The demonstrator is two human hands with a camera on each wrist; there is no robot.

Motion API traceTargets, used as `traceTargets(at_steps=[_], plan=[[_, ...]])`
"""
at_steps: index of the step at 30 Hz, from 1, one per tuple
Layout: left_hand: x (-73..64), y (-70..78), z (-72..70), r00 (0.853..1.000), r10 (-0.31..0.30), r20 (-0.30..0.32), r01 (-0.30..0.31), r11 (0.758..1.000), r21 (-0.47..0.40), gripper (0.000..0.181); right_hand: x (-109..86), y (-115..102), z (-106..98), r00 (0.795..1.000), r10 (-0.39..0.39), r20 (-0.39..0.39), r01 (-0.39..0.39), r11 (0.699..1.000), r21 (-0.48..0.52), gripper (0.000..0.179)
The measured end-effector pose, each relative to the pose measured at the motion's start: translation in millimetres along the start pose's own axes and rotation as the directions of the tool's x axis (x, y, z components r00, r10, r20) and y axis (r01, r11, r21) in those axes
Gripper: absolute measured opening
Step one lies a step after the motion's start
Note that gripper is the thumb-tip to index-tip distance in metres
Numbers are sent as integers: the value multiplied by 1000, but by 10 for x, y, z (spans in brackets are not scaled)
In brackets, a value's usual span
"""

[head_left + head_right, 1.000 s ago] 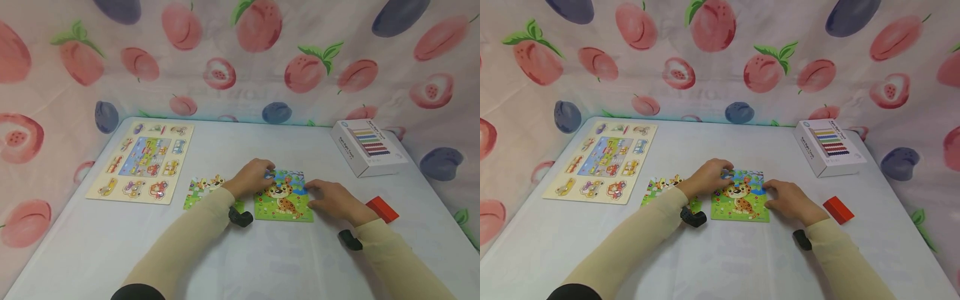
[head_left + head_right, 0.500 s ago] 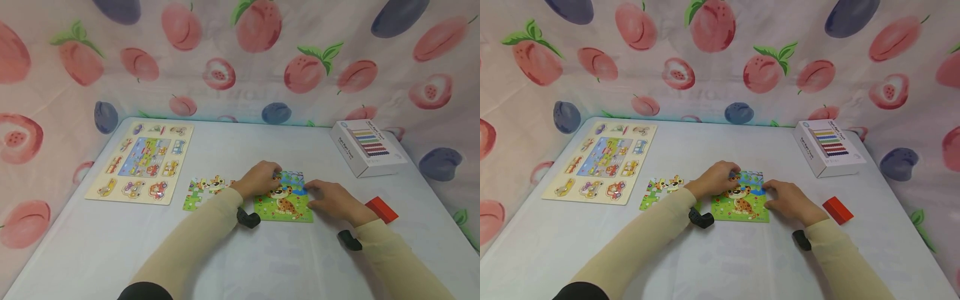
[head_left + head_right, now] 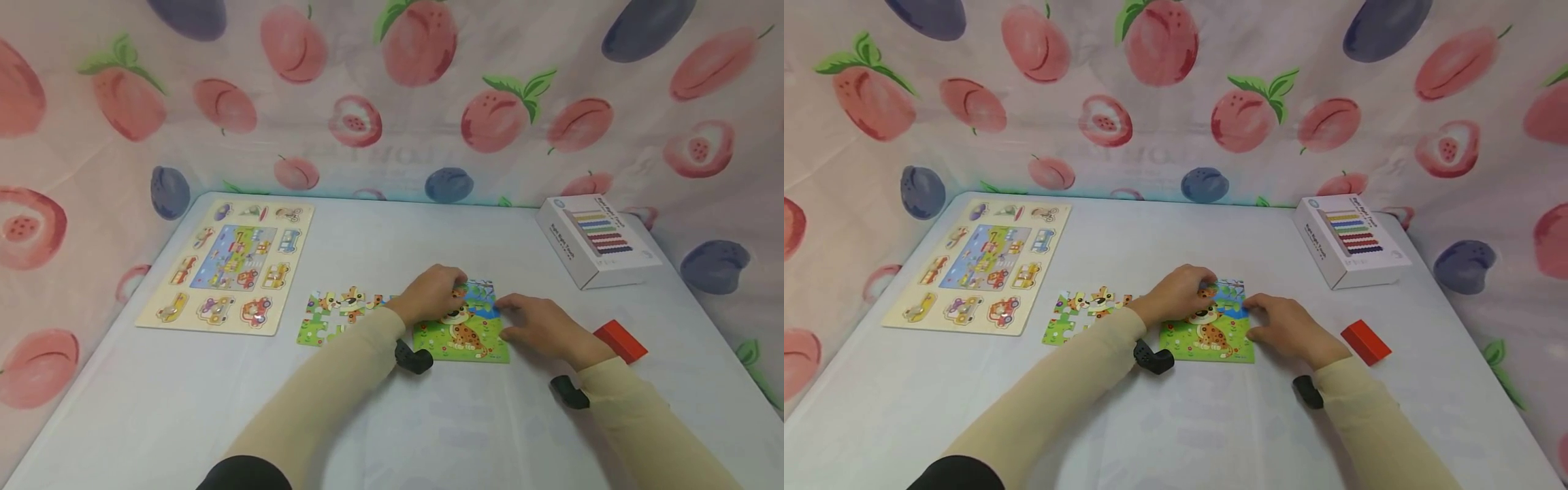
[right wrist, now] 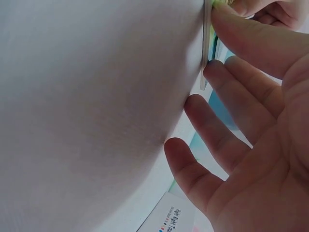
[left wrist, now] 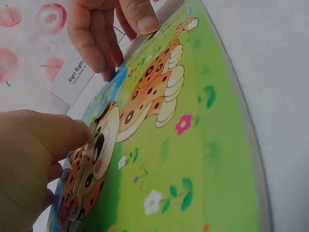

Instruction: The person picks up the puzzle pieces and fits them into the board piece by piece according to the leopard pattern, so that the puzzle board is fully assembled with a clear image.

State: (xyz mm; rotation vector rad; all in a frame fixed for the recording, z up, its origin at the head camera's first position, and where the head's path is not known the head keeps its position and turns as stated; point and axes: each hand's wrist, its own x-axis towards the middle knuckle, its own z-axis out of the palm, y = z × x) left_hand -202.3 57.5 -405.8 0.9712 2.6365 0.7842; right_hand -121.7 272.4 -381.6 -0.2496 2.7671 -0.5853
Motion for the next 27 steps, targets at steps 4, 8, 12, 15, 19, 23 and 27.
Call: traceTargets(at_steps=[4, 8, 12, 15, 19, 23, 27], plan=[[20, 7, 19, 1000, 10, 1, -10, 1000, 14, 42, 4, 2, -2, 1000, -3, 2, 3, 1000, -5, 57], [37, 24, 29, 1000, 15, 1, -15, 999, 28, 45, 6, 6, 0, 1000, -4, 2, 4, 1000, -8, 57], [49, 48, 34, 1000, 11, 1, -11, 999, 42, 45, 5, 10, 4, 1000, -4, 0, 4, 1000, -8, 57], [50, 65, 35, 1000, 9, 2, -10, 999, 44, 45, 3, 12, 5, 1000, -5, -1, 5, 1000, -8, 57], [51, 74, 49, 1000, 3, 0, -3, 999, 38, 45, 1, 10, 5, 1000, -2, -1, 2, 1000, -6, 57], [59, 87, 69, 1000, -4, -3, 4, 999, 33, 43, -3, 4, 7, 1000, 0, -4, 0, 1000, -2, 58], [58, 113, 67, 1000, -5, 4, 4, 999, 35, 43, -6, -4, 7, 1000, -11, -7, 11, 1000, -3, 58]])
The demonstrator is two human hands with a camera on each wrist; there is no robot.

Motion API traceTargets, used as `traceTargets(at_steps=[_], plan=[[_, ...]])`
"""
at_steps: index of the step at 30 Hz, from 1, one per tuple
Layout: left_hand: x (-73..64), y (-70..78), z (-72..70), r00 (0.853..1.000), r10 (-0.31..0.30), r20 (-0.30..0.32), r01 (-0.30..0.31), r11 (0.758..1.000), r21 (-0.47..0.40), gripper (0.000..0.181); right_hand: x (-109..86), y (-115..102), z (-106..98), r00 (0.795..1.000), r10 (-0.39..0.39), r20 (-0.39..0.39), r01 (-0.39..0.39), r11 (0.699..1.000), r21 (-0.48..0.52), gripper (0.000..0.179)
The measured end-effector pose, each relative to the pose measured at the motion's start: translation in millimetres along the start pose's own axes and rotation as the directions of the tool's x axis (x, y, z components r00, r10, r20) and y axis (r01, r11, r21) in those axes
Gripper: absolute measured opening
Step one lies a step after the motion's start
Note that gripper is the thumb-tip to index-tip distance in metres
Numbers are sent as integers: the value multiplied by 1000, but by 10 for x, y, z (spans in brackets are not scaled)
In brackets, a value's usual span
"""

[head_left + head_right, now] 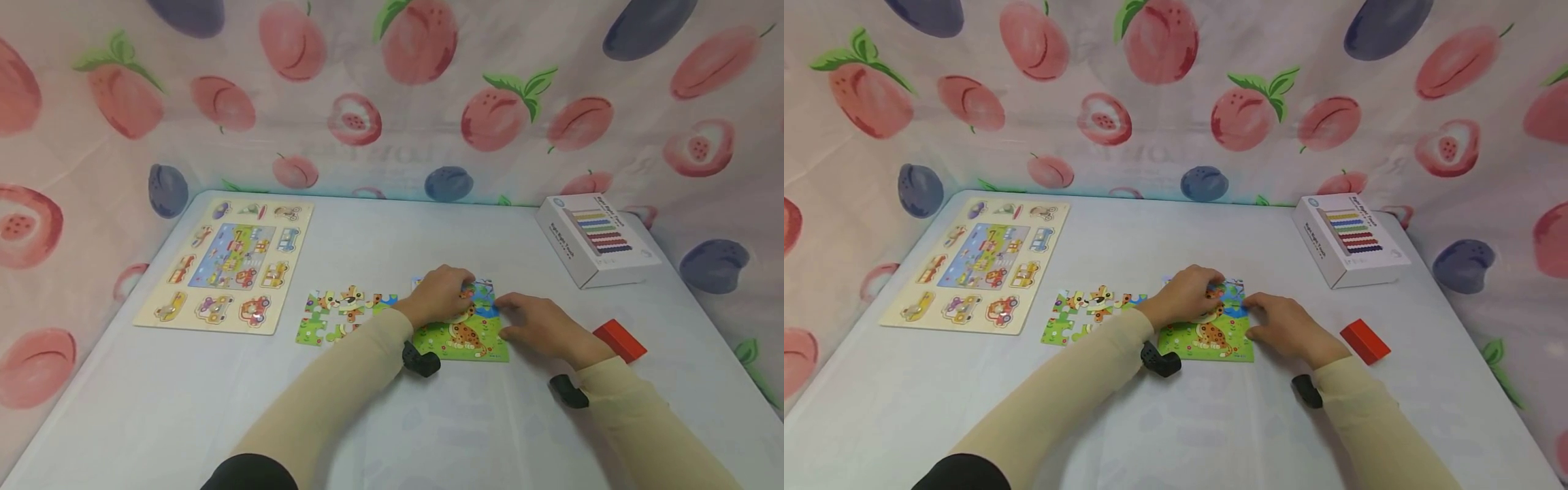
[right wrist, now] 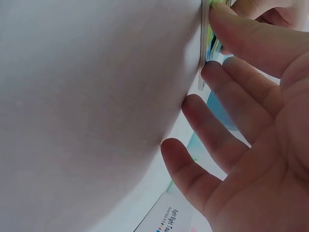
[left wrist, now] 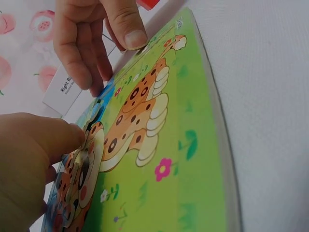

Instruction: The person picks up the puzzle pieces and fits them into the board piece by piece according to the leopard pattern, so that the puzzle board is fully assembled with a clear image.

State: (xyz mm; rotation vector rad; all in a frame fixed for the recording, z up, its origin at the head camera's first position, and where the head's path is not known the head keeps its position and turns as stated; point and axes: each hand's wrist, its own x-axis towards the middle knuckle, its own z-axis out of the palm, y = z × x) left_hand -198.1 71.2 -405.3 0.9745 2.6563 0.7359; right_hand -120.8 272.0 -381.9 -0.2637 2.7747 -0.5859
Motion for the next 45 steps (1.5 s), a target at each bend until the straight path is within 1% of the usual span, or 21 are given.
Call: traceTargets(at_steps=[6, 13, 21, 24, 29, 35, 37, 42, 45], plan=[[11, 30, -3, 1000, -2, 5, 2, 1000, 17, 43, -4, -3, -5, 1000, -11, -4, 11, 1000, 3, 57], [26, 47, 11, 1000, -7, 4, 7, 1000, 22, 43, -2, -3, -7, 1000, -3, -4, 3, 1000, 5, 57], [8, 24, -14, 1000, -6, 5, 6, 999, 34, 42, -11, -18, -18, 1000, 2, -3, -2, 1000, 7, 56], [4, 4, -23, 1000, -2, 0, 2, 999, 50, 42, -11, -18, -19, 1000, 8, -1, -8, 1000, 5, 57], [8, -24, -29, 999, 30, -9, -30, 996, 80, 41, -17, -11, -19, 1000, 7, 1, -7, 1000, 3, 57], [23, -18, -18, 999, 50, -21, -50, 998, 33, 41, -27, -2, -20, 1000, -3, -3, 3, 1000, 5, 56], [32, -2, -9, 999, 49, -23, -48, 999, 22, 42, -23, 3, -14, 1000, -6, -8, 6, 1000, 4, 56], [56, 16, 33, 1000, 15, -17, -14, 1000, 17, 40, -12, 14, 3, 1000, -12, -14, 12, 1000, 4, 55], [56, 18, 43, 1000, 6, -15, -6, 1000, 12, 40, -13, 17, 5, 1000, -12, -15, 12, 1000, 2, 55]])
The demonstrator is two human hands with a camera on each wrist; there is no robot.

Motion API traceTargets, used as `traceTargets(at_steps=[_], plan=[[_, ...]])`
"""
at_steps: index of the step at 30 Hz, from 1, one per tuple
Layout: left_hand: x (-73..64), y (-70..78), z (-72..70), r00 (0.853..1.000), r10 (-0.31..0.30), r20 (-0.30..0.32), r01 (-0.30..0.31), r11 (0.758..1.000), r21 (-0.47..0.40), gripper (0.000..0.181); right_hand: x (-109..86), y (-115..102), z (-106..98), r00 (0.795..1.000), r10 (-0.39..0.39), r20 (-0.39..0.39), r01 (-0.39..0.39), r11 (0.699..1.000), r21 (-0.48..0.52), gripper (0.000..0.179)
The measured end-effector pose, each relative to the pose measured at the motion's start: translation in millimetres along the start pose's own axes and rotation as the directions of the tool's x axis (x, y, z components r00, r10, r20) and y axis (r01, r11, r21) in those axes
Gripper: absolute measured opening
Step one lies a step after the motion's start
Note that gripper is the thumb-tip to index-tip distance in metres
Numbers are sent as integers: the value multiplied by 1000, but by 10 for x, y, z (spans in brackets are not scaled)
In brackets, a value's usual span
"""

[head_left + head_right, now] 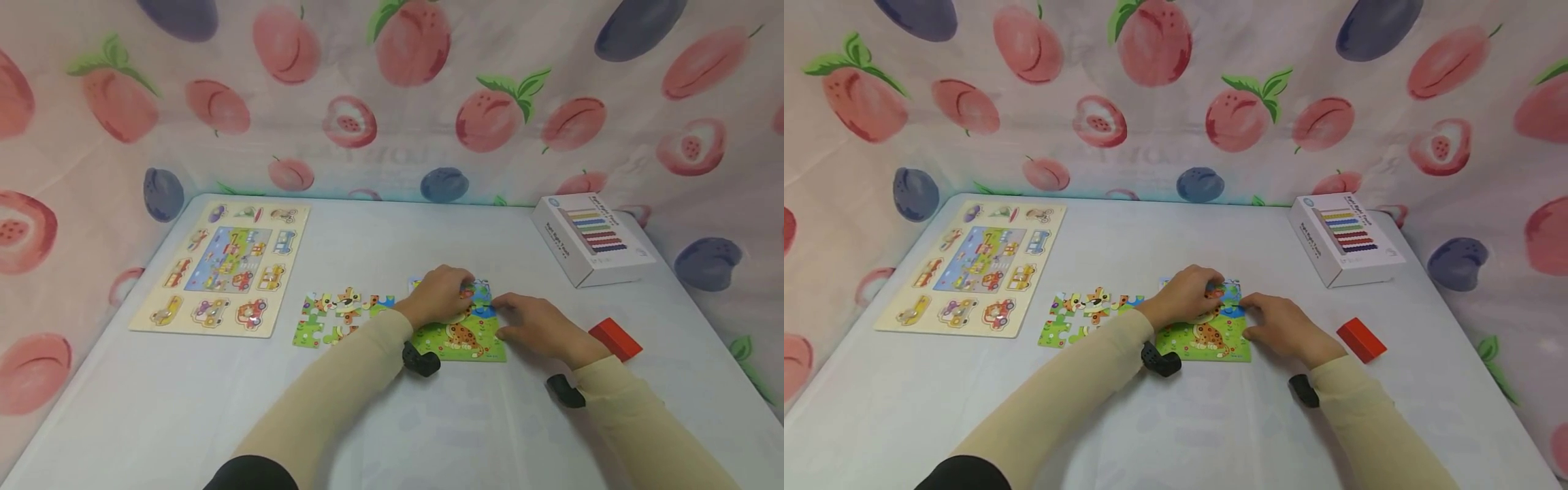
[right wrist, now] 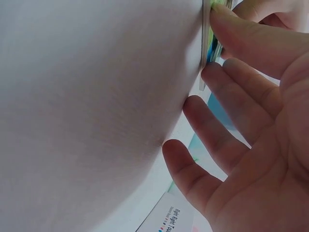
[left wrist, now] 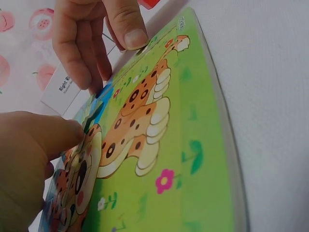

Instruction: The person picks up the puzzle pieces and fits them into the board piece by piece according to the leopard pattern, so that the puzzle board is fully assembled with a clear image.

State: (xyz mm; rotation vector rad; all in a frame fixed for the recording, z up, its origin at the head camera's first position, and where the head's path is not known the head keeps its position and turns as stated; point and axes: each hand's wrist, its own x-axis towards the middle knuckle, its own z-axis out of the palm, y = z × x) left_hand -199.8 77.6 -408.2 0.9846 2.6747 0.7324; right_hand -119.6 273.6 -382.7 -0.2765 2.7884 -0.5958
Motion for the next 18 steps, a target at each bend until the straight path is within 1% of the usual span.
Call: traceTargets(at_steps=[7, 13, 18], plan=[[9, -3, 22, 1000, -7, 9, 7, 1000, 14, 41, -2, -3, 3, 1000, 12, 5, -12, 1000, 1, 56], [-9, 10, 4, 1000, 11, 17, -12, 998, 57, 41, 0, 1, 6, 1000, 12, 5, -12, 1000, -3, 57], [-12, -7, -16, 1000, 23, 13, -24, 995, 96, 41, 0, -8, -3, 1000, 13, 10, -13, 1000, -1, 57]])
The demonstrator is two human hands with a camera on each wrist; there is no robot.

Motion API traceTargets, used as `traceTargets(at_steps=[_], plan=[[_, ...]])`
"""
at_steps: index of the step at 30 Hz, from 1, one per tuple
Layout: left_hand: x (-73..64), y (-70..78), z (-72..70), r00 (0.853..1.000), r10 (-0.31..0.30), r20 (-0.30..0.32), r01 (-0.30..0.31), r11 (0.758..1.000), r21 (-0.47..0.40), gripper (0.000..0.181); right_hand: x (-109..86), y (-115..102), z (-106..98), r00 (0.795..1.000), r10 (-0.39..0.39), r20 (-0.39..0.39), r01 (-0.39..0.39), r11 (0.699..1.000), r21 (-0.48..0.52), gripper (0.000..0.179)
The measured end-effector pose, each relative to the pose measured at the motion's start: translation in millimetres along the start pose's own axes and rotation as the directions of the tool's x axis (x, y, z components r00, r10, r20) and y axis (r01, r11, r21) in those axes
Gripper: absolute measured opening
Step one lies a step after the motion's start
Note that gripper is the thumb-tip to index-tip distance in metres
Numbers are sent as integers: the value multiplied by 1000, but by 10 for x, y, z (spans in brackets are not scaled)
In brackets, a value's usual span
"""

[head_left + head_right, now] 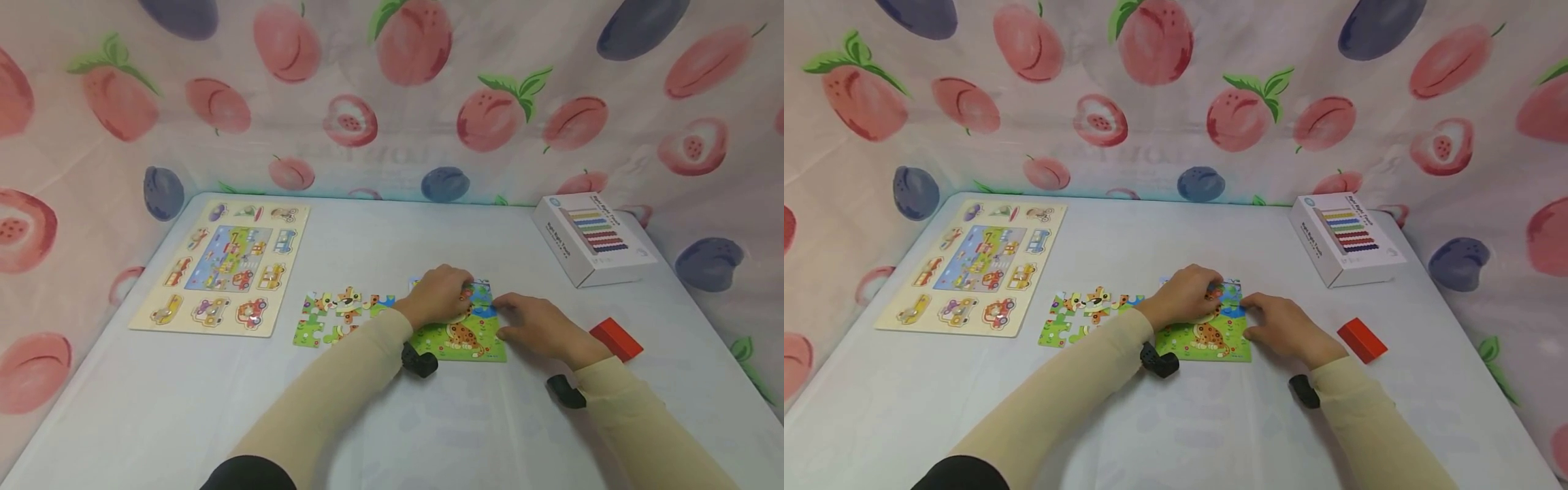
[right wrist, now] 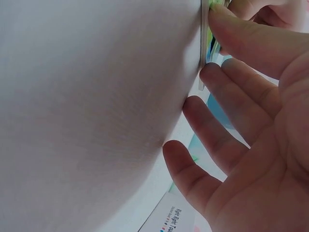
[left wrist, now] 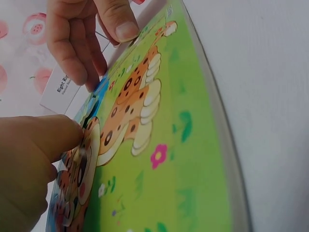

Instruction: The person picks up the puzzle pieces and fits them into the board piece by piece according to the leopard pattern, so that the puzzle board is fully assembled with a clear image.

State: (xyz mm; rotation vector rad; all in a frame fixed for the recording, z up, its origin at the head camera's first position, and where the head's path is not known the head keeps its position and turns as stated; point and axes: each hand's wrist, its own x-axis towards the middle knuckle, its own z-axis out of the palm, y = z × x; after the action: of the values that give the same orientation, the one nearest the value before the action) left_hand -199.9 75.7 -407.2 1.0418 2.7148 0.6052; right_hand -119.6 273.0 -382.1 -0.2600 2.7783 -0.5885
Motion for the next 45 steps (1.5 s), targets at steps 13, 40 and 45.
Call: traceTargets(at_steps=[13, 40, 45], plan=[[-33, -59, -43, 998, 54, 11, -54, 998, 28, 40, -5, 8, -15, 1000, -11, 1, 11, 1000, -4, 57], [-62, -113, -27, 999, 45, -21, -46, 997, -59, 40, 2, 19, 7, 1000, -6, 6, 6, 1000, 1, 56], [-29, -73, -8, 1000, 19, -10, -19, 999, -34, 40, 11, 17, 17, 1000, -6, 5, 6, 1000, -5, 57]])
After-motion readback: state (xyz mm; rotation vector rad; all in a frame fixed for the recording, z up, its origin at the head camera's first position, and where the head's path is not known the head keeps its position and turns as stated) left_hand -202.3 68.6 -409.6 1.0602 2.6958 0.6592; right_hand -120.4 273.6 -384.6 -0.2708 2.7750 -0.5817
